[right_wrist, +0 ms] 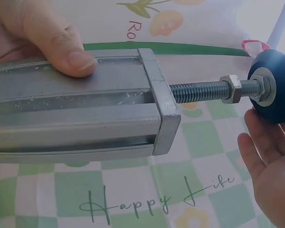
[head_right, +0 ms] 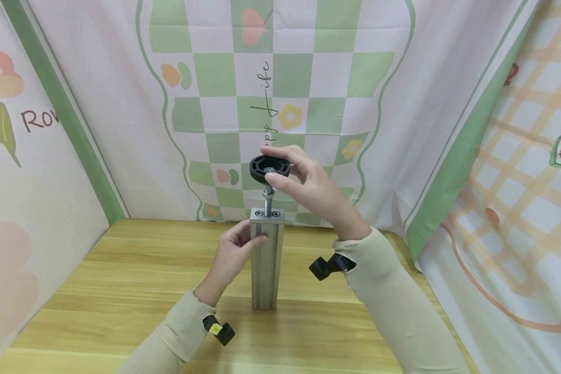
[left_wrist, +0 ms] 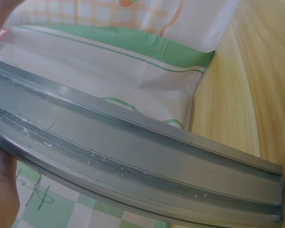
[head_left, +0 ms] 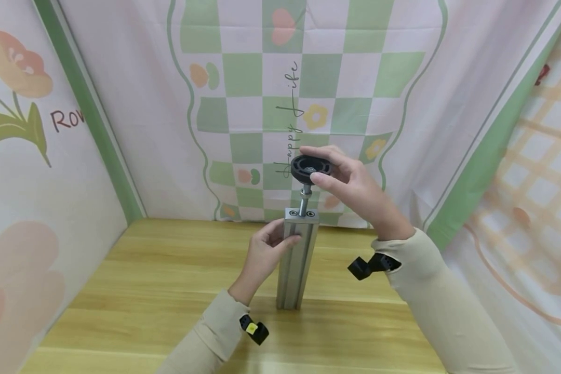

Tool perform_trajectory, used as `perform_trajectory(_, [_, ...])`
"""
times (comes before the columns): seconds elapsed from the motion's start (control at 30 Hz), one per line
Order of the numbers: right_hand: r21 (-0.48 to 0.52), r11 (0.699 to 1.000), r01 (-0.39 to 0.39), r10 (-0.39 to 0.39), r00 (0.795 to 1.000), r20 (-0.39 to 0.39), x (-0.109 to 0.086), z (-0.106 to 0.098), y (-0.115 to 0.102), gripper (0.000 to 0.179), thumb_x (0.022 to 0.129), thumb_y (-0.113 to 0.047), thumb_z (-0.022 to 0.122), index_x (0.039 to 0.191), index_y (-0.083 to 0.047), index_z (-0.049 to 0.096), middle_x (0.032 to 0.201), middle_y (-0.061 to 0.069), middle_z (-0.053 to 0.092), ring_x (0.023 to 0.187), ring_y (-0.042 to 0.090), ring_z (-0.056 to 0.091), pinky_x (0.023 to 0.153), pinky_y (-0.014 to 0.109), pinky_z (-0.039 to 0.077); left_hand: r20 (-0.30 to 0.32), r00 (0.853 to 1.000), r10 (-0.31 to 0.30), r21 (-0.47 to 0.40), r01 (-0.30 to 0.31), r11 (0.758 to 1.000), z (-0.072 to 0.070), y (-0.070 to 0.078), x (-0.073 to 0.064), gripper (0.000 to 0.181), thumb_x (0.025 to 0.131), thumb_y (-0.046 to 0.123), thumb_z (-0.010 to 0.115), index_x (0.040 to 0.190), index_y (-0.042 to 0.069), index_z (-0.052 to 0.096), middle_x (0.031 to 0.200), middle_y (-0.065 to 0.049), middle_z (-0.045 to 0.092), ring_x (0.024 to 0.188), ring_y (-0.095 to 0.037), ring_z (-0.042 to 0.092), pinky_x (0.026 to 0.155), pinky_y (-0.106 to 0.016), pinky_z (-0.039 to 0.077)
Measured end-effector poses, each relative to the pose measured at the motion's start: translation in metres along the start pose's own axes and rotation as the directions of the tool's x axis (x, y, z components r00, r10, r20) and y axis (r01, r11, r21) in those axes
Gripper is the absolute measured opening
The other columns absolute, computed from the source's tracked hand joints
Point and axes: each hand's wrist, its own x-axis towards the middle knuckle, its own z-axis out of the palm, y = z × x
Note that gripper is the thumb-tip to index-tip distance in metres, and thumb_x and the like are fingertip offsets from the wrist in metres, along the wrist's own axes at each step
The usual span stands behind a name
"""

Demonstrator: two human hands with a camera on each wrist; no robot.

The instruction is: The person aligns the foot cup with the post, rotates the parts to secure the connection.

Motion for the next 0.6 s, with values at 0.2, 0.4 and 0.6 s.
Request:
perform_trajectory(0.2, [-0.190,0.982,0.020,-0.041,0.993,-0.109,0.001,0.008,-0.003,0.048,0.096,-0.024,0.069,0.142,-0.017,0.058,0.127,0.005,0.051,0.112,0.020,0.054,0.103,0.032,0.042,0.000,1.000,0.005,0.004,-0.005,1.000,0.000,0.001,0.000,0.035,0.089,0.014,0.078,0.122,0.009,0.069,0.104,-0.007,0.072,0.094,-0.018,0.069,0.080,-0.031,0.058])
perform_trajectory(0.4, [-0.404,0.915,-0.014,-0.070,0.978,-0.194,0.003,0.017,-0.009,0.051,0.091,-0.041,0.075,0.138,-0.025,0.063,0.120,0.003,0.051,0.102,0.017,0.046,0.082,0.039,0.036,0.001,1.000,0.014,0.005,-0.014,1.000,0.000,0.001,0.000,0.034,0.089,0.013,0.077,0.121,0.008,0.069,0.103,-0.007,0.072,0.093,-0.018,0.068,0.079,-0.030,0.058])
perform_trajectory(0.6, [-0.492,0.870,-0.003,-0.108,0.974,-0.198,0.003,0.021,-0.012,0.053,0.092,-0.050,0.069,0.135,-0.020,0.064,0.118,0.005,0.052,0.094,0.019,0.047,0.074,0.037,0.038,0.004,1.000,0.016,0.011,-0.016,1.000,0.000,0.002,0.000,0.032,0.089,0.012,0.077,0.120,0.007,0.070,0.102,-0.008,0.073,0.091,-0.017,0.068,0.078,-0.028,0.058])
